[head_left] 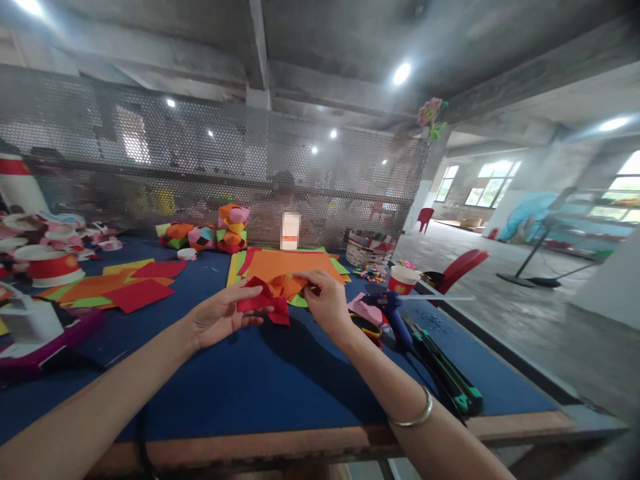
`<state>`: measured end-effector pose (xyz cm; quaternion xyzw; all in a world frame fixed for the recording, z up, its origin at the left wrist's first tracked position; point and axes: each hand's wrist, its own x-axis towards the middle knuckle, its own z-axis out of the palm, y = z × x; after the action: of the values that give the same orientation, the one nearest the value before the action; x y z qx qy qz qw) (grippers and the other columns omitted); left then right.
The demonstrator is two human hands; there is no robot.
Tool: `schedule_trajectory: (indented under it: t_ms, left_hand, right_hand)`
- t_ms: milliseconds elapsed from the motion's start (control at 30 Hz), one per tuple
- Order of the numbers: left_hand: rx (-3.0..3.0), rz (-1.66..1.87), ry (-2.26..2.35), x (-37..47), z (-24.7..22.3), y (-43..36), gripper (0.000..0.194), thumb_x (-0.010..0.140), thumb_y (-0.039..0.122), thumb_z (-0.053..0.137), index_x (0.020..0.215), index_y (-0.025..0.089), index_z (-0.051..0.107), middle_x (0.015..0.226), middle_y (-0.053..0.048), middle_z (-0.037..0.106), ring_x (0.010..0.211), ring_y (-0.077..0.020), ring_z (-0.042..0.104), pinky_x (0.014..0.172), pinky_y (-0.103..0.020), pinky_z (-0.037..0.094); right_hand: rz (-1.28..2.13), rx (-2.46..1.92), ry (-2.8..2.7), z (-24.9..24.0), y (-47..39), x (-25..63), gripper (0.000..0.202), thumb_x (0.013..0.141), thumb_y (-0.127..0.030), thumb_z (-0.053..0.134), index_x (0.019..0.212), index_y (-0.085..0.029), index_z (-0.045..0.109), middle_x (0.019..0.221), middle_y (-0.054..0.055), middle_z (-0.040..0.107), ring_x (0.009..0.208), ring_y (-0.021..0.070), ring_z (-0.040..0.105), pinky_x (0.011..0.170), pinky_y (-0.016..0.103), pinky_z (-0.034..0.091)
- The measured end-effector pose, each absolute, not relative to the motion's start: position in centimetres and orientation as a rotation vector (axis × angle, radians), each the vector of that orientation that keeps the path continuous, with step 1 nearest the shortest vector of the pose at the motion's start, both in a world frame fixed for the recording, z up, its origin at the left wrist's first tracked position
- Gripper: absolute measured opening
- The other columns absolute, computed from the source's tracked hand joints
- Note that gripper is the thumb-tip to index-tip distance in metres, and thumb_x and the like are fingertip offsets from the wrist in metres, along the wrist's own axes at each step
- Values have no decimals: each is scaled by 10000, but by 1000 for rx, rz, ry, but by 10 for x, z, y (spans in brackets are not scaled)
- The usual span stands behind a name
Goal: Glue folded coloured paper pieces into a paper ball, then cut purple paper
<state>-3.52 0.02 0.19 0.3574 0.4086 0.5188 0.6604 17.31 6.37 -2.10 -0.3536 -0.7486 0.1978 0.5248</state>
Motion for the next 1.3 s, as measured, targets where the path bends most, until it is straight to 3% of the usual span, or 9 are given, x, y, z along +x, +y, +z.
schedule_trajectory:
  t_ms: [100, 200, 367, 500, 667, 833, 1000, 1133, 1300]
  left_hand:
    - [860, 1141, 890, -36, 1, 2, 215, 918, 312, 726, 1078, 171, 703, 1098, -117, 787, 885, -223, 775, 626, -260, 580]
    - [911, 1104, 841, -37, 2, 2, 298, 974, 398, 639, 1130, 159, 723, 1162, -153, 782, 923, -243, 776, 620, -263, 584]
    - [863, 1149, 875, -35, 5, 0, 238, 1009, 277, 548, 1067, 134, 729, 1096, -157, 794, 890, -244, 782, 652, -290, 606]
    - [870, 1197, 888, -34, 6, -3, 120, 927, 179, 639, 1037, 160, 682, 1098, -134, 794, 908, -252, 782, 674, -306, 614]
    - [997, 1170, 869, -34, 4, -5, 301, 767, 153, 814, 1006, 190, 636, 1132, -111, 774, 967, -255, 762, 688, -301, 605]
    - [1160, 1149, 949, -33, -1, -3, 395, 762, 256, 875, 1051, 207, 610, 1051, -71, 739, 871, -204, 732, 638, -275, 574]
    - [1372, 1104, 1003, -30, -5, -3, 508, 841, 471, 793, 1219, 217, 567, 1017, -55, 707, 776, -171, 692, 564, -251, 532]
    - [1651, 1066, 1097, -29, -9, -1, 545, 845, 566, 728, 1193, 190, 541, 833, -6, 661, 655, -158, 643, 520, -252, 501]
    - [1794, 1017, 1174, -27, -11, -1, 472, 869, 548, 615, 1166, 191, 530, 733, 24, 610, 587, -162, 627, 468, -240, 459]
  right_hand:
    - [489, -817, -1742, -21, 62, 170, 319, 802, -135, 558, 985, -239, 798, 1057, 61, 775, 937, 210, 734, 814, 329, 590]
    - [532, -818, -1708, -23, 60, 168, 327, 780, -151, 572, 1011, -229, 789, 1050, 55, 771, 885, 196, 725, 773, 312, 587]
    - [480, -867, -1707, -23, 58, 167, 162, 744, -196, 602, 873, -227, 696, 872, 34, 729, 727, 184, 664, 699, 320, 549]
    - [460, -838, -1660, -21, 55, 167, 123, 724, -261, 614, 766, -253, 499, 839, 20, 681, 767, 195, 655, 710, 324, 528]
    - [552, -775, -1696, -21, 53, 166, 181, 784, -245, 507, 783, -280, 330, 929, 47, 718, 924, 219, 704, 742, 330, 526]
    - [572, -735, -1735, -31, 57, 164, 162, 836, -184, 493, 933, -272, 397, 1018, 71, 694, 893, 209, 715, 758, 344, 577]
    - [449, -589, -1748, -34, 58, 163, 352, 858, -97, 471, 1182, -224, 528, 1077, 100, 714, 959, 218, 731, 837, 360, 589]
    - [224, -513, -1767, -30, 57, 166, 391, 777, -20, 480, 1071, -217, 646, 1037, 88, 734, 1004, 226, 712, 893, 355, 576]
    - [156, -409, -1872, -27, 51, 167, 503, 666, 38, 429, 1024, -219, 671, 1007, 63, 733, 1000, 208, 705, 903, 333, 572]
